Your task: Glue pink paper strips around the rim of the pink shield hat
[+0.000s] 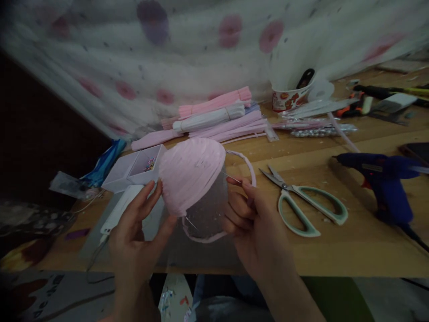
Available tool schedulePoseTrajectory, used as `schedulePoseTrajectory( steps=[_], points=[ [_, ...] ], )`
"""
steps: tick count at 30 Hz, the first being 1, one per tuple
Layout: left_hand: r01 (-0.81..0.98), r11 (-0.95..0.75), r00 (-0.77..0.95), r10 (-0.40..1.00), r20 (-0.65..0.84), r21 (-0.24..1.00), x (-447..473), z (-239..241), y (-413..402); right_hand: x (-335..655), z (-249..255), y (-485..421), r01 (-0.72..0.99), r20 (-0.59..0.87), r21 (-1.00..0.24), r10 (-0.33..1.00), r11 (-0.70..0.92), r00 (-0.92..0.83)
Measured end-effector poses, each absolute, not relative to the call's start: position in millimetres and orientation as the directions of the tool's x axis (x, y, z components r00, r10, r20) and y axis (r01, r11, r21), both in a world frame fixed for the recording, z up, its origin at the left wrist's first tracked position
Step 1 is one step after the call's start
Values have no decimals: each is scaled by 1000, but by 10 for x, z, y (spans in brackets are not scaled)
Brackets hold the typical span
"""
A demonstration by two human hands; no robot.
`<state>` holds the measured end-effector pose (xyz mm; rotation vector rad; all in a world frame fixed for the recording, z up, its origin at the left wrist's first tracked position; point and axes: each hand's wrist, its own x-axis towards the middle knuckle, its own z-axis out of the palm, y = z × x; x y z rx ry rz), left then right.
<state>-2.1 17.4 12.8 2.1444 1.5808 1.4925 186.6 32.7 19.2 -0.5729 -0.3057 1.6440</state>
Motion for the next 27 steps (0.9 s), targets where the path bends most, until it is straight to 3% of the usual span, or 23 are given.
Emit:
schedulePoseTrajectory(
  steps=[10,14,27],
  points=[
    [711,-404,-103,749,655,575,90,180,190,1883,192,314,-874,-189,-450,976,-181,-105],
    [754,-408,-79,721,688,514,113,185,170,1881,211,294,-873,-171,-457,980,-168,-99],
    [722,-416,-76,746,661,553,52,110,157,1873,174,294,-879,-166,-447,981,-168,-104]
  ],
)
